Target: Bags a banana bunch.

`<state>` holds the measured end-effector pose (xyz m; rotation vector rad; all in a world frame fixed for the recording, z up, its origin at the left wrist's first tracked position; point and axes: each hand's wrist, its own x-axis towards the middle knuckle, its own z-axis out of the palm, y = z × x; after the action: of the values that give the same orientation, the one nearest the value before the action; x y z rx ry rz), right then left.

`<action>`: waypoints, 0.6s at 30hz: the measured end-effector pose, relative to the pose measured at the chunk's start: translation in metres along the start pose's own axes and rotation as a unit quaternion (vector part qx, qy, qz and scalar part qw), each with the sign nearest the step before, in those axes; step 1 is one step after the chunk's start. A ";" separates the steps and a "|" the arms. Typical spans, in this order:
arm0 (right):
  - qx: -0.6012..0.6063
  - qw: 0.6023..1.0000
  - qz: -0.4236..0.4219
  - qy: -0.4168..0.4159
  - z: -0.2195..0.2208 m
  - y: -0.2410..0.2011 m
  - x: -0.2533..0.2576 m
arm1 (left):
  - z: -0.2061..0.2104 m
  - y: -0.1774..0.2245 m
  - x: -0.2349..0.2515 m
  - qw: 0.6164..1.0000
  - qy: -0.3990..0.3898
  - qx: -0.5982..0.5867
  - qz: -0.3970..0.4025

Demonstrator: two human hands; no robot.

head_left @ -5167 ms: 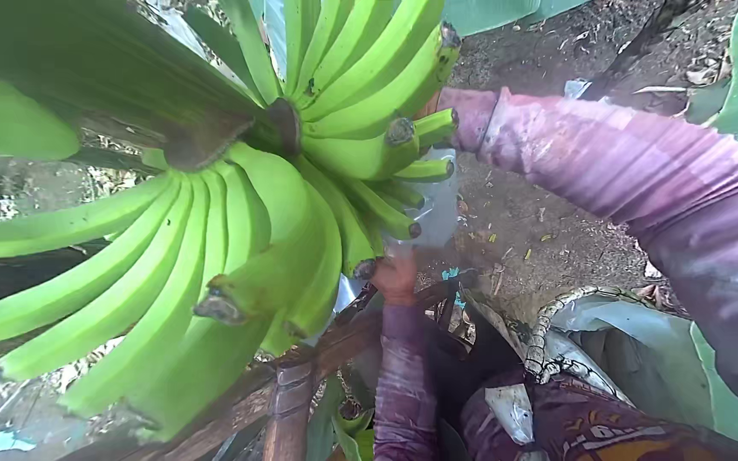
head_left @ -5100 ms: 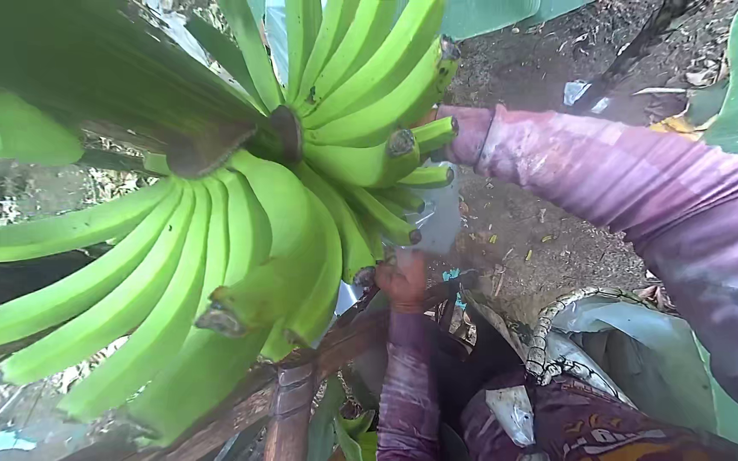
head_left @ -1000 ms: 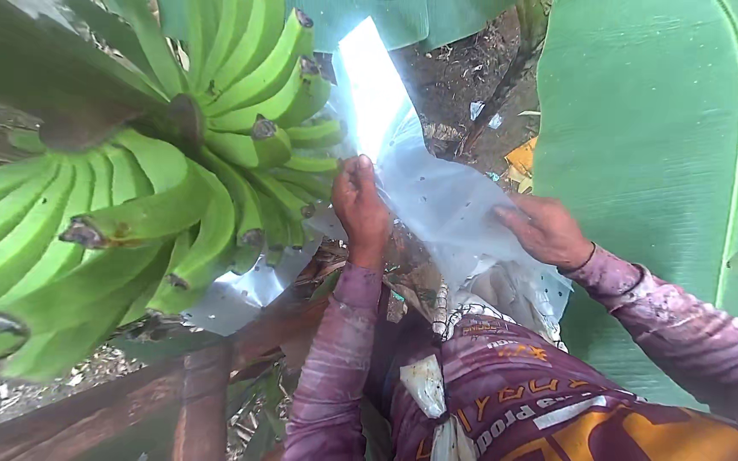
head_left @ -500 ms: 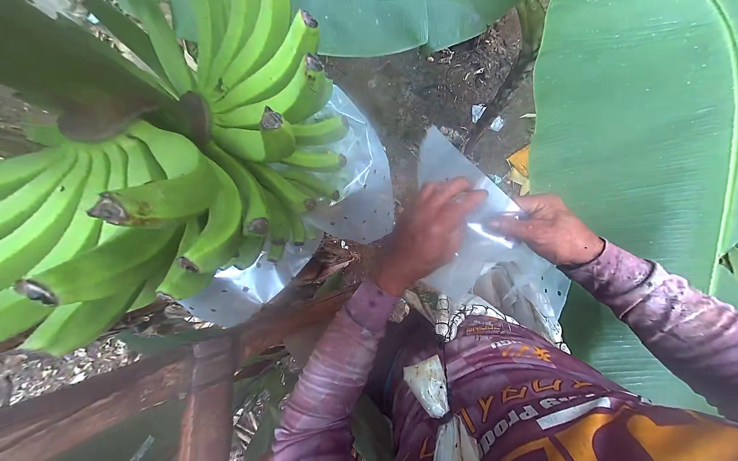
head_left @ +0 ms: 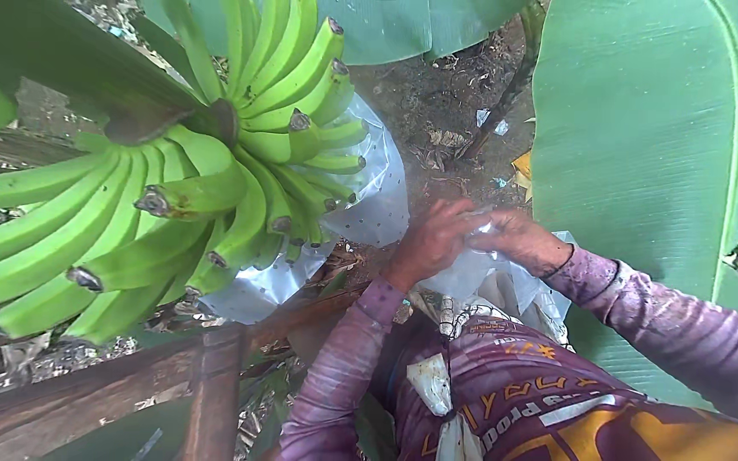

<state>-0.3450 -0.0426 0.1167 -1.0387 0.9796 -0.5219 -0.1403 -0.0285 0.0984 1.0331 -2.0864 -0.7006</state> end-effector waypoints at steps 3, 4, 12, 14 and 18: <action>0.005 0.999 0.037 -0.021 -0.001 0.004 0.000 | -0.002 -0.002 0.000 0.999 0.005 0.010 0.033; 0.003 0.999 0.037 -0.025 -0.003 0.006 0.000 | -0.002 -0.003 -0.001 0.999 0.005 0.013 0.038; 0.011 0.999 0.013 0.050 0.006 0.016 0.004 | -0.003 -0.006 -0.007 0.993 -0.027 0.107 0.031; -0.003 0.999 0.002 0.054 0.006 0.023 0.006 | -0.001 -0.004 -0.008 0.989 -0.044 0.134 0.032; -0.007 0.997 0.026 0.069 0.005 0.023 0.008 | -0.002 0.007 -0.002 0.985 -0.088 0.148 0.018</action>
<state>-0.3384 -0.0361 0.0939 -0.9961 1.1310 -0.5503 -0.1415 -0.0236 0.1039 1.1223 -2.4096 -0.4879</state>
